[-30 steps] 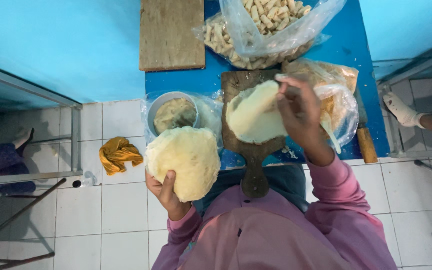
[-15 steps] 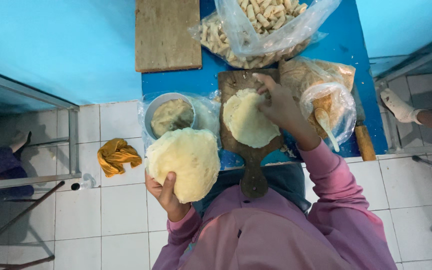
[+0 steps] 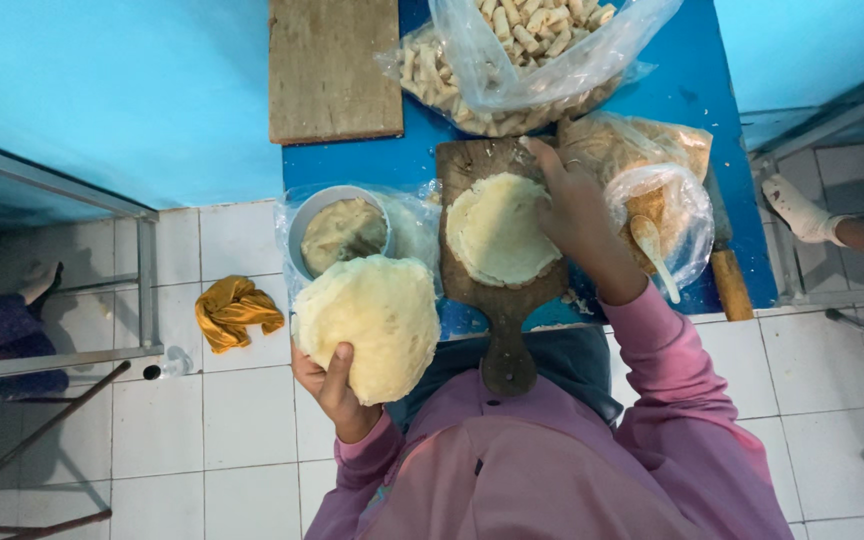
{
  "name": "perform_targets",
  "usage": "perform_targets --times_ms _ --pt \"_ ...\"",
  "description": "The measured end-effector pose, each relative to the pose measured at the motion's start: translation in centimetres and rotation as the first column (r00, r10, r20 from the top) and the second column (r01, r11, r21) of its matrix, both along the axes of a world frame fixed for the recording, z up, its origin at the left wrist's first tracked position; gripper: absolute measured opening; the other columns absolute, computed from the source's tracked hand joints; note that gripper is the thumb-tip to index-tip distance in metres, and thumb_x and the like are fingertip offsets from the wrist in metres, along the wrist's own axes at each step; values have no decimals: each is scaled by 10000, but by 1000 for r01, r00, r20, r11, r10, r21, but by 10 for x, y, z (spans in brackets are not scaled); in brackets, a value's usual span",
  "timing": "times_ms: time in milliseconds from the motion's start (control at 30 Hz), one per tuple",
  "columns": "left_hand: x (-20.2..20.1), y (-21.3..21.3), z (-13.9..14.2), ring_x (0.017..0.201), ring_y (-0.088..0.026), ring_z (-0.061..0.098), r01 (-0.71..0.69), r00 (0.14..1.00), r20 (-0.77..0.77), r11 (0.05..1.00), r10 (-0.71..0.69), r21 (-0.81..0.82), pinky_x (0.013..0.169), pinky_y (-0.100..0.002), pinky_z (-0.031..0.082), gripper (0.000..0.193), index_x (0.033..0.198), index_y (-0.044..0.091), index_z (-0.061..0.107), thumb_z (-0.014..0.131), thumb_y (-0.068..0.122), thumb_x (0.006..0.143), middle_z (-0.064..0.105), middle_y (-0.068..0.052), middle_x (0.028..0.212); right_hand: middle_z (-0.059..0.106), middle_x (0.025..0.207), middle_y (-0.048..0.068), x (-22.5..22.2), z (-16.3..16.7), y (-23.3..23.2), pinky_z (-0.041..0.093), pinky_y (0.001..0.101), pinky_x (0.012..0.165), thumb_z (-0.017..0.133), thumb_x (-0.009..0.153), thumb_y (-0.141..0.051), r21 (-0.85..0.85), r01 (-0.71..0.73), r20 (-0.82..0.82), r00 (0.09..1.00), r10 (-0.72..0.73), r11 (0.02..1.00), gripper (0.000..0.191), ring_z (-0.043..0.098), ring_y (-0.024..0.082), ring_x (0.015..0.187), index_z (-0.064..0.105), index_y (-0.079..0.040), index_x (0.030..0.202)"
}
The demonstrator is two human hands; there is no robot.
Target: The person spoons brown filling from a plastic bag onto a small square of dough on a wooden board and folds the dough over it. They then take a large piece of dough, tear portions from it, and press the dough flat into a round mold on the board, working the dough with their hands.
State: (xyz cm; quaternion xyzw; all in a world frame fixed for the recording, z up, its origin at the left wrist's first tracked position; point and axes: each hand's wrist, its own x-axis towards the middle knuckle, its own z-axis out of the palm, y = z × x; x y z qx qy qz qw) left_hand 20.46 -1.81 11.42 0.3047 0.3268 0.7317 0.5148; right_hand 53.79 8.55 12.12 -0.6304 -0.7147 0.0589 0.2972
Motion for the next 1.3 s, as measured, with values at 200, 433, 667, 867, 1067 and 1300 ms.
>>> perform_targets --times_ms 200,433,667,867,1067,1300 --pt "1 0 -2 1126 -256 657 8 1000 -19 1000 -8 4 987 -371 536 557 1395 -86 506 728 109 922 652 -201 1284 717 1005 145 6 9 -7 541 493 789 630 844 74 -27 -210 -88 974 207 977 676 693 392 914 481 -133 1470" --pt "9 -3 -2 1147 -267 659 72 997 -2 997 -72 -24 1016 -374 526 579 1410 -99 505 722 103 912 657 -211 1297 705 922 157 14 14 -10 544 456 696 689 899 9 -87 -111 -244 966 86 990 611 700 362 824 466 -76 1461" --pt "15 -2 -4 1176 -277 656 140 990 -24 989 -140 -38 1043 -390 517 591 1408 -111 501 714 81 891 657 -218 1307 690 862 160 3 -1 -4 547 441 674 720 852 -2 -7 -19 -188 982 17 1000 637 700 344 779 490 -80 1441" --pt "14 -2 -7 1178 -266 650 168 984 -45 985 -170 -38 1046 -378 507 594 1415 -112 498 713 77 895 655 -212 1304 669 796 141 5 -4 5 540 436 662 683 842 16 -51 -42 -217 976 30 998 641 694 333 737 480 -85 1442" --pt "15 -2 -6 1181 -253 650 171 985 -23 985 -172 -33 1047 -366 505 585 1417 -102 506 708 83 901 661 -200 1304 674 810 146 5 -2 23 530 449 682 649 825 52 19 -65 -169 983 67 998 659 689 346 758 488 -91 1449" --pt "24 1 3 1160 -231 643 160 987 -24 985 -162 -60 1028 -357 505 551 1412 -88 512 707 58 918 661 -181 1293 696 1055 146 -5 18 -7 526 476 806 715 815 -9 244 -130 -37 989 143 961 663 675 390 931 502 -56 1441"
